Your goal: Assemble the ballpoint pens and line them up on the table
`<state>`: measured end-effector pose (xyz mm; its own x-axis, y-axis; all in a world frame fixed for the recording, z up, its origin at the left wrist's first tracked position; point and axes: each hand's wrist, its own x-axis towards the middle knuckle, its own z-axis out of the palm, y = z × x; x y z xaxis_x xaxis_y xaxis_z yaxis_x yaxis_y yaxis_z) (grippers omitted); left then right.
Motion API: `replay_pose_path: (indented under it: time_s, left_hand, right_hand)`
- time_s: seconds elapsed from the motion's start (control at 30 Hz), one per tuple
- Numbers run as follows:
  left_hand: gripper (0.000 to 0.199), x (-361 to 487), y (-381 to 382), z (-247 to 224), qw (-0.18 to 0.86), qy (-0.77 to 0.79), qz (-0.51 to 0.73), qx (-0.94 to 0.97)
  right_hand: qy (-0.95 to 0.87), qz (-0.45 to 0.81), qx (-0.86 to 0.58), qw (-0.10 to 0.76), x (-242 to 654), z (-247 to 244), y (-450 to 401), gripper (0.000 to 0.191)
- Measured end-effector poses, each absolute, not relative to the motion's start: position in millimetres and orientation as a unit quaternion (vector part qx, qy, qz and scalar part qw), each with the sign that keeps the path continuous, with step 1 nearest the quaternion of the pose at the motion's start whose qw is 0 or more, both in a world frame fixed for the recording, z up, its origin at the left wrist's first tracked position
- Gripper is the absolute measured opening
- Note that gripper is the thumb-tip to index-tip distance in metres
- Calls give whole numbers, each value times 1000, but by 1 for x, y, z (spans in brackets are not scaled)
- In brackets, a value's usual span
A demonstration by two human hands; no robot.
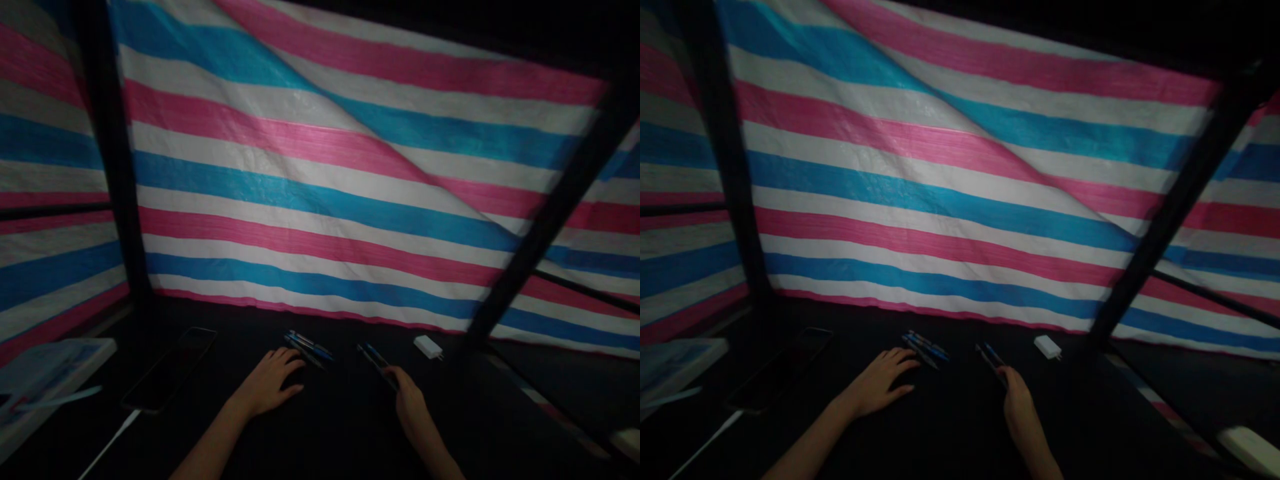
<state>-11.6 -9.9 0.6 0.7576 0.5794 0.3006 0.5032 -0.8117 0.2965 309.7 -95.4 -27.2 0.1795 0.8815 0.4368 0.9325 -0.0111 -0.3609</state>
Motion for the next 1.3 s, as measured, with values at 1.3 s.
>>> replay_pose_path:
  time_s: [1.3]
  left_hand:
    - [20, -11, -1, -7, 23, 396, 145, 906]
  right_hand:
    - [-748, 84, -593, 285, 167, 10, -47, 25]
